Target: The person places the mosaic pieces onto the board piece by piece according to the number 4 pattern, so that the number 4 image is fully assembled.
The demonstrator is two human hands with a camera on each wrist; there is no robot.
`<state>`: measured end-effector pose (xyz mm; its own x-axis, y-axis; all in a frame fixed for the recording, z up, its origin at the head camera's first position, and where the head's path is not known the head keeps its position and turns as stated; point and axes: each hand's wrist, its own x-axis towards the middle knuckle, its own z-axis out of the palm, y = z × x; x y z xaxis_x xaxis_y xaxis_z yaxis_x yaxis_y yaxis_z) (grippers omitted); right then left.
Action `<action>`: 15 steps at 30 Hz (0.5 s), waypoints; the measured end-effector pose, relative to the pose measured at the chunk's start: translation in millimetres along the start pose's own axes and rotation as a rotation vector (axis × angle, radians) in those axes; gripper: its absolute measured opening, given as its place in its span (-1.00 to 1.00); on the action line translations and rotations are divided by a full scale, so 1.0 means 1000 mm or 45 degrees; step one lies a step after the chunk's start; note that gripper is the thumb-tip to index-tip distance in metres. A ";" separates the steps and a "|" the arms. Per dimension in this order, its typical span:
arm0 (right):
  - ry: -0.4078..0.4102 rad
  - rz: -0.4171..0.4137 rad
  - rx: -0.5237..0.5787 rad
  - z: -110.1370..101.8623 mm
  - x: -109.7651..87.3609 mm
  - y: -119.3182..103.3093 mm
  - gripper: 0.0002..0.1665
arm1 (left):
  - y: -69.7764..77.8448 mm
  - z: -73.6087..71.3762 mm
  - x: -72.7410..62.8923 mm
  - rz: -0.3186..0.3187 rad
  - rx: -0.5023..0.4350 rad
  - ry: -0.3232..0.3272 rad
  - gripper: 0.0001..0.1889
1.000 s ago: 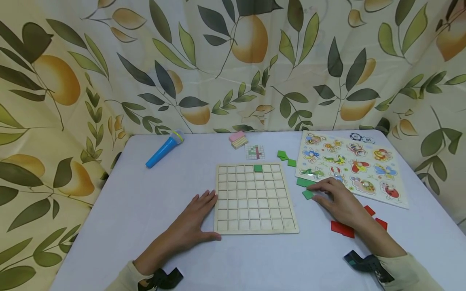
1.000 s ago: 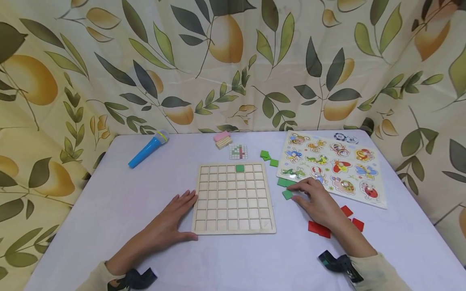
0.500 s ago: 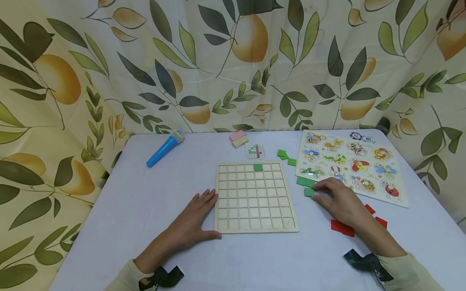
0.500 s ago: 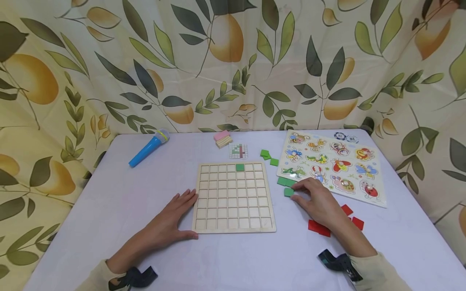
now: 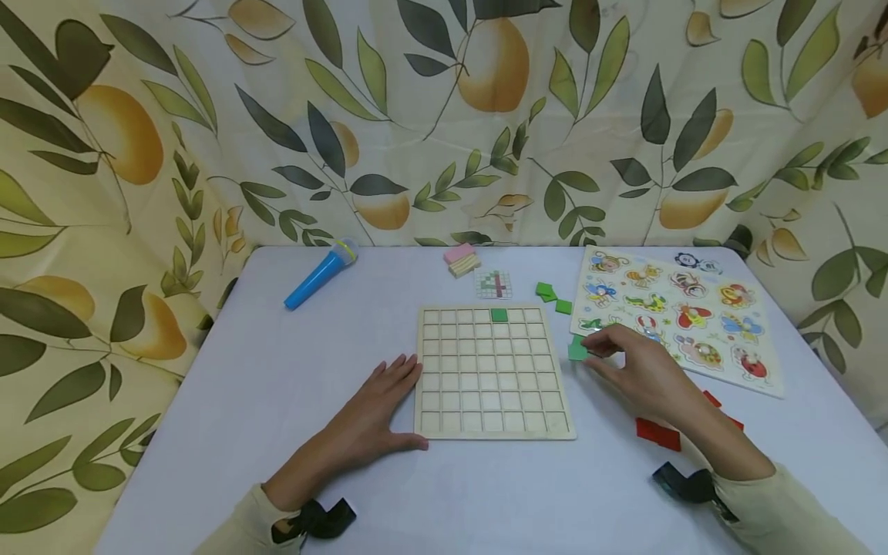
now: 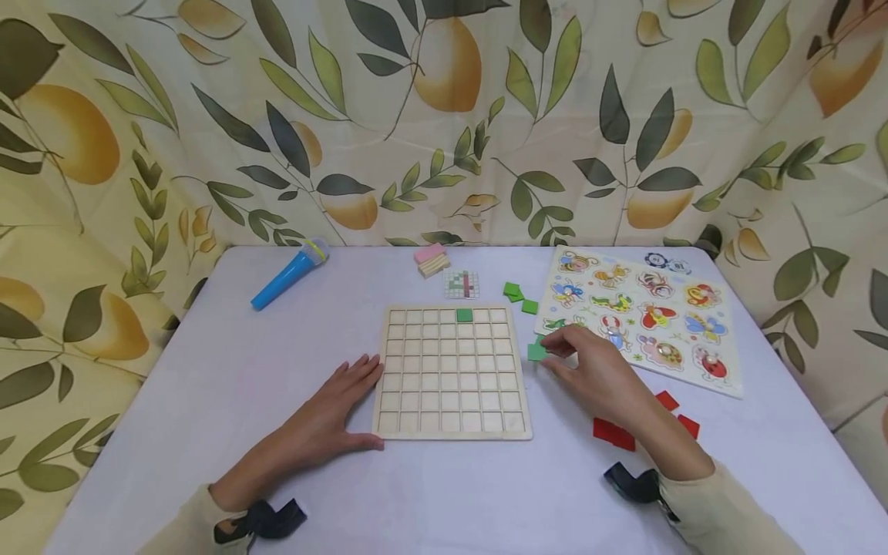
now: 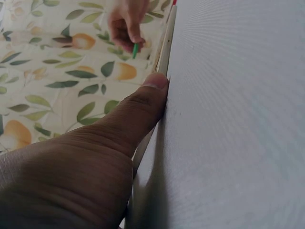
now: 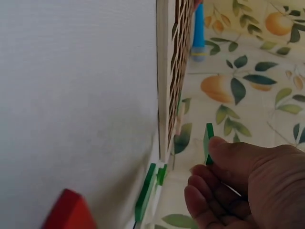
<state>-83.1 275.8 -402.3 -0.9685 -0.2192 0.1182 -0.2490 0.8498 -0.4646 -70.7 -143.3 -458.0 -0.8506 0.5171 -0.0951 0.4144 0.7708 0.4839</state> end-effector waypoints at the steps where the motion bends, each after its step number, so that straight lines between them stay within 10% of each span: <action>1: -0.019 -0.011 -0.007 -0.001 0.004 -0.004 -0.63 | 0.000 -0.001 0.000 0.001 0.005 -0.004 0.27; 15: -0.312 -0.100 -0.059 0.017 0.075 -0.055 -0.79 | -0.002 0.000 0.001 0.013 0.016 -0.007 0.26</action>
<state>-142.3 204.3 -382.8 -0.9183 -0.3902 -0.0668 -0.3285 0.8453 -0.4213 -72.1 -144.9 -459.1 -0.8447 0.5267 -0.0950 0.4268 0.7701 0.4742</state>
